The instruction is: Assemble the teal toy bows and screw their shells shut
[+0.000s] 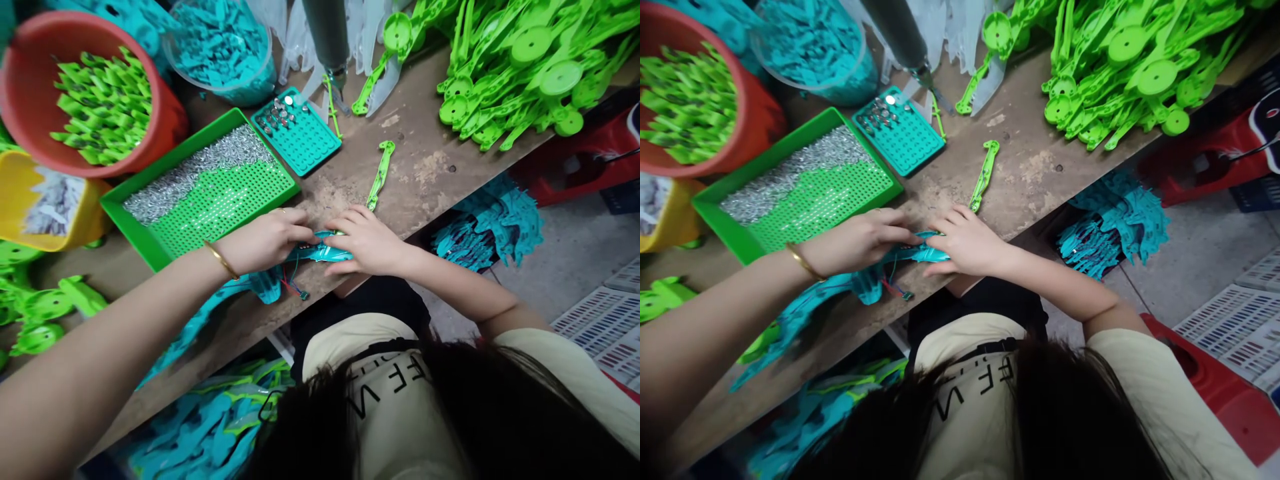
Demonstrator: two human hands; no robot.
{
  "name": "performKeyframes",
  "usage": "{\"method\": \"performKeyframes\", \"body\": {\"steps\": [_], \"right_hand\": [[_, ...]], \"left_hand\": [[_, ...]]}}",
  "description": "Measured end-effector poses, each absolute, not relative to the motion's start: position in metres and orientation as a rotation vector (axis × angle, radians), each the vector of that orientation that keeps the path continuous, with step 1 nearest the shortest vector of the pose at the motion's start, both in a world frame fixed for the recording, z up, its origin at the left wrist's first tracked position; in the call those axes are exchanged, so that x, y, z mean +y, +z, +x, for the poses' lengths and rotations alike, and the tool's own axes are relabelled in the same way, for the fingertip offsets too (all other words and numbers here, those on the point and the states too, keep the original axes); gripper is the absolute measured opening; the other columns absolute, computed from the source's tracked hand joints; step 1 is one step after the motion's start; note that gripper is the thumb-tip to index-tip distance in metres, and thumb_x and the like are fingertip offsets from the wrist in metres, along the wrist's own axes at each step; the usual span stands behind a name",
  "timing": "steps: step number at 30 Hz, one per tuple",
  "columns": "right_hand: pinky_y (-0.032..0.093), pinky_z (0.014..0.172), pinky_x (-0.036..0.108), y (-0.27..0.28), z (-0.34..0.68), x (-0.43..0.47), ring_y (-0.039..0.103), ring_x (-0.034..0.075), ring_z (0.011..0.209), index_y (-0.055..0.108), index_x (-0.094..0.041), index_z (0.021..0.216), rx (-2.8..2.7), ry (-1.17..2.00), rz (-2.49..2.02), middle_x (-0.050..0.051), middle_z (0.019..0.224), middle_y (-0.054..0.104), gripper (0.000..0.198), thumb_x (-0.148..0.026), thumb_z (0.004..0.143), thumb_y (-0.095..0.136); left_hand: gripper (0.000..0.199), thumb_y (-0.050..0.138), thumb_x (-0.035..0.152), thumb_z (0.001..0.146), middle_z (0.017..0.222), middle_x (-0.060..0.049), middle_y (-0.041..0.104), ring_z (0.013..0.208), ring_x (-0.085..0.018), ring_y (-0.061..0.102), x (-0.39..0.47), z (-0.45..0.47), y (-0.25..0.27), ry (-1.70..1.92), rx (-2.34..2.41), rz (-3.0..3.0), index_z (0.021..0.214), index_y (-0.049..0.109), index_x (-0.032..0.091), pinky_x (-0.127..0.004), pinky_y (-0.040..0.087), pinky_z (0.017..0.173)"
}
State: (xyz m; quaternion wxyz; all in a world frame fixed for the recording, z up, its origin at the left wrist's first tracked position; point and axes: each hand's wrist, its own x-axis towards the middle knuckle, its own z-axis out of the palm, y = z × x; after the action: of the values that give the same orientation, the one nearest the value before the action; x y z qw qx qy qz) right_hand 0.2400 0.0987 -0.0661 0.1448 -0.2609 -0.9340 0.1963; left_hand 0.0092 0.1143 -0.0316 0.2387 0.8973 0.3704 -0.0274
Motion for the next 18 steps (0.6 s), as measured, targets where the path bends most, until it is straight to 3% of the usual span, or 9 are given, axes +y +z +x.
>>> {"method": "performKeyframes", "body": {"steps": [6,9,14,18], "right_hand": [[0.033,0.109,0.051,-0.06,0.237,0.089,0.051,0.032,0.12,0.067,-0.014,0.115,-2.802,0.443,-0.768,0.015,0.126,0.063,0.049,-0.053,0.086,0.062],[0.036,0.108,0.049,-0.05,0.244,0.102,0.053,0.03,0.12,0.067,-0.017,0.115,-2.761,0.529,-0.757,0.013,0.128,0.063,0.047,-0.054,0.088,0.058],[0.044,0.098,0.048,-0.044,0.275,0.201,0.058,0.028,0.109,0.067,-0.019,0.112,-2.352,0.452,-1.328,0.011,0.115,0.067,0.03,-0.033,0.097,0.045],[0.044,0.097,0.05,-0.058,0.289,0.281,0.053,0.032,0.117,0.059,-0.019,0.128,-2.358,0.331,-1.498,0.012,0.135,0.056,0.041,-0.016,0.089,0.046]], "left_hand": [[0.033,0.049,0.008,0.082,0.081,-0.007,0.057,0.078,-0.022,0.054,0.105,0.006,-0.037,-0.157,0.845,2.811,0.098,0.074,0.022,-0.036,0.042,0.071],[0.028,0.047,0.012,0.087,0.08,-0.008,0.057,0.081,-0.024,0.054,0.096,0.008,-0.031,-0.098,0.794,2.977,0.097,0.072,0.019,-0.04,0.046,0.079],[0.024,0.048,0.011,0.087,0.088,-0.01,0.06,0.09,-0.027,0.055,0.089,0.018,-0.018,-0.079,0.775,3.063,0.093,0.07,0.016,-0.051,0.043,0.102],[0.02,0.051,0.008,0.083,0.089,-0.012,0.06,0.094,-0.029,0.056,0.085,0.025,-0.014,-0.126,0.849,3.023,0.086,0.07,0.014,-0.054,0.041,0.106]]}}
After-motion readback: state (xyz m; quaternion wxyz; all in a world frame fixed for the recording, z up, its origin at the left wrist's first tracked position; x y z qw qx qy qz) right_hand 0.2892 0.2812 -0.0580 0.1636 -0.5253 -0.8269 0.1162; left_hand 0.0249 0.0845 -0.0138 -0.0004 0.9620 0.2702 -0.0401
